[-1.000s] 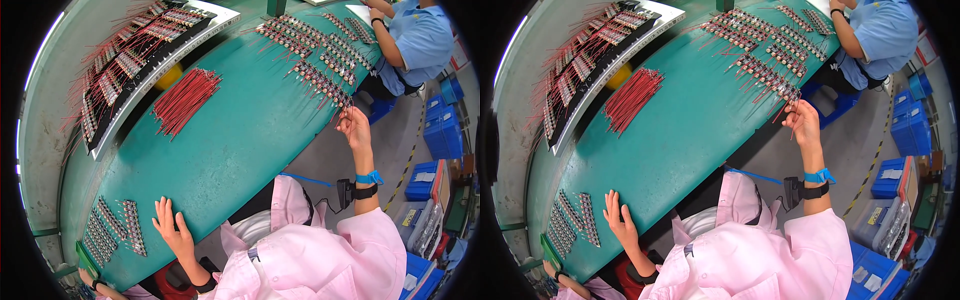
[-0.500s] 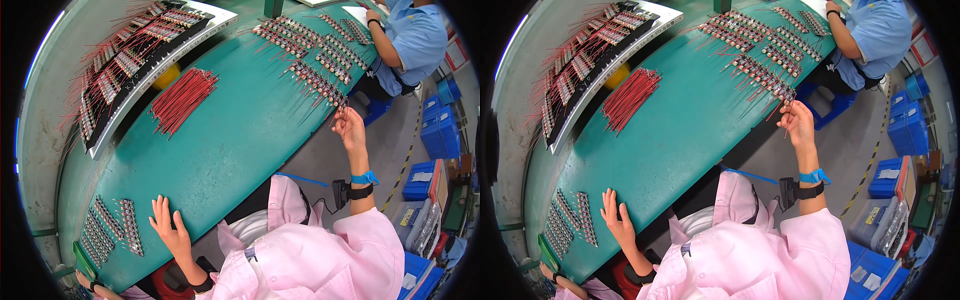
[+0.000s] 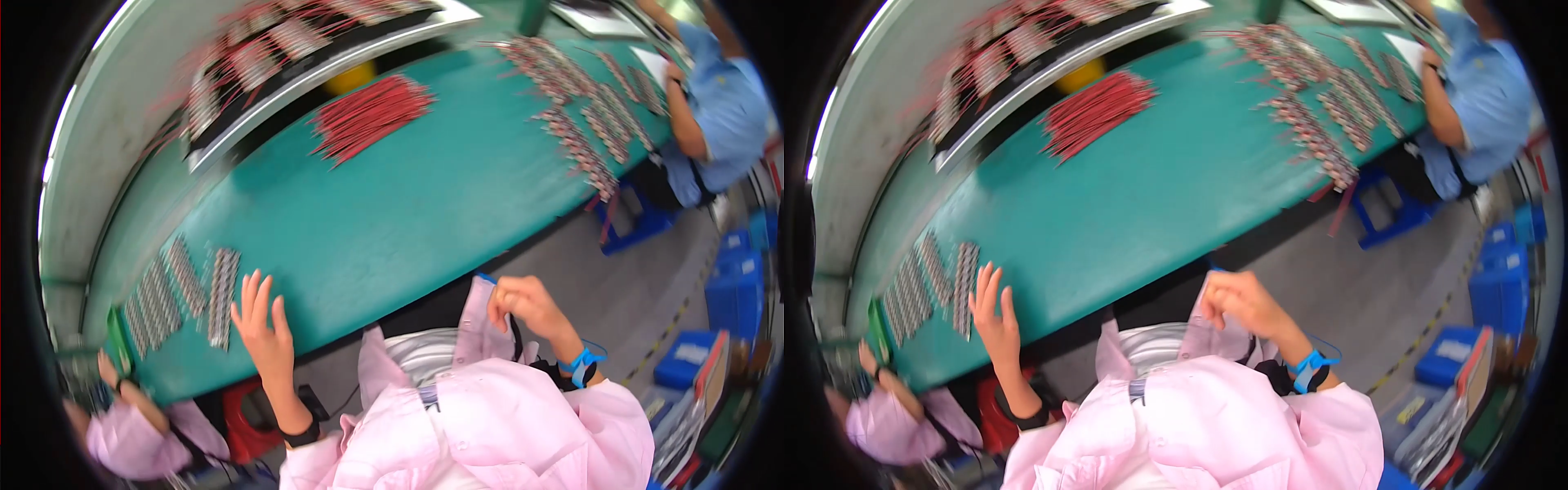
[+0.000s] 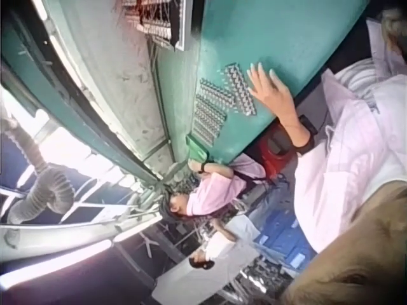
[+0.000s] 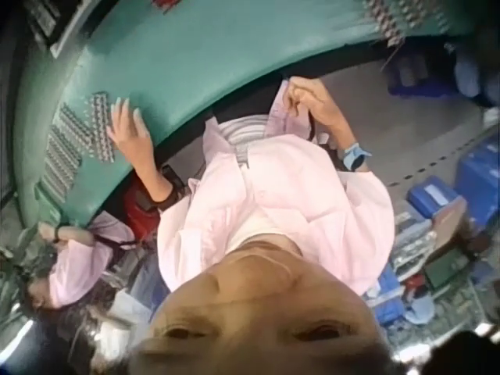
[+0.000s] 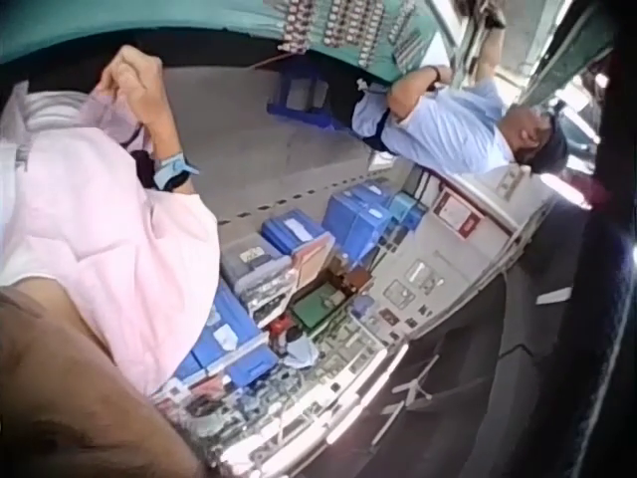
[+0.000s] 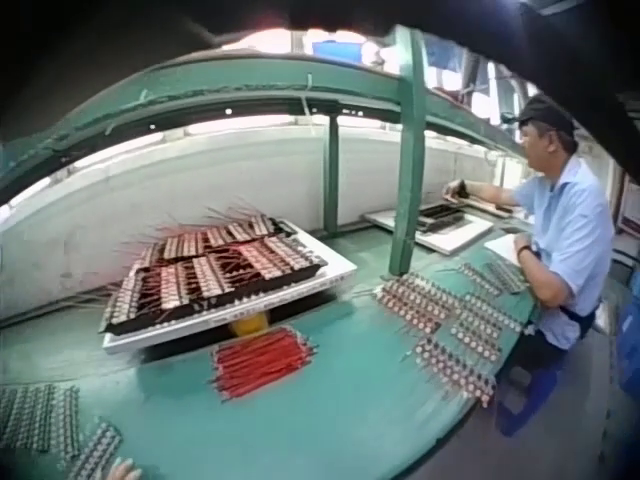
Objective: The person picks up a red wire from a pile and inserts it into a circuit board, repeating the process for several slots. Finally, they pick up the completed circuit board and place it onto a tray with other boards.
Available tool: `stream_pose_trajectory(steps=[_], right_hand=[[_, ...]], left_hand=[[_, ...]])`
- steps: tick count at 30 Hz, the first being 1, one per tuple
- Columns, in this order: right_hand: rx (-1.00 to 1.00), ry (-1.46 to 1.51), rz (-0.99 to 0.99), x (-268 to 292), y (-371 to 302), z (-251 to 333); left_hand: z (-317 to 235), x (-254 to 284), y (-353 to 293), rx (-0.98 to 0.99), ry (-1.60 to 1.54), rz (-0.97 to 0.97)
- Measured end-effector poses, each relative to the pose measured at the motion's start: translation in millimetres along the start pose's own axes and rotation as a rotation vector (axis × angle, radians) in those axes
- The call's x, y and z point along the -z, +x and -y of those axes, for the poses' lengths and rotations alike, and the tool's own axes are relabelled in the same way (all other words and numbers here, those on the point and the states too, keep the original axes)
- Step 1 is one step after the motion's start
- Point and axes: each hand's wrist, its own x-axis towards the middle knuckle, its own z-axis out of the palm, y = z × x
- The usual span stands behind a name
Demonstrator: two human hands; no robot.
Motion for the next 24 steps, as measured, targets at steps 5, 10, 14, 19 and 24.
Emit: stream_pose_trajectory(steps=[5,10,14,19,24], right_hand=[[0.419,-0.709,0.419,-60,40,10],[0.522,-0.931,0.481,-88,61,20],[0.538,-0.963,0.51,-93,69,23],[0.494,-0.882,0.463,-81,75,19],[0.403,-0.805,0.422,-77,80,15]], left_hand=[[24,26,-7,0.015,0.059,-0.158],[50,58,-18,0.151,0.174,-0.185],[68,64,-17,0.26,0.315,-0.152],[85,55,-26,0.396,0.402,-0.113],[95,54,-16,0.277,0.346,-0.183]])
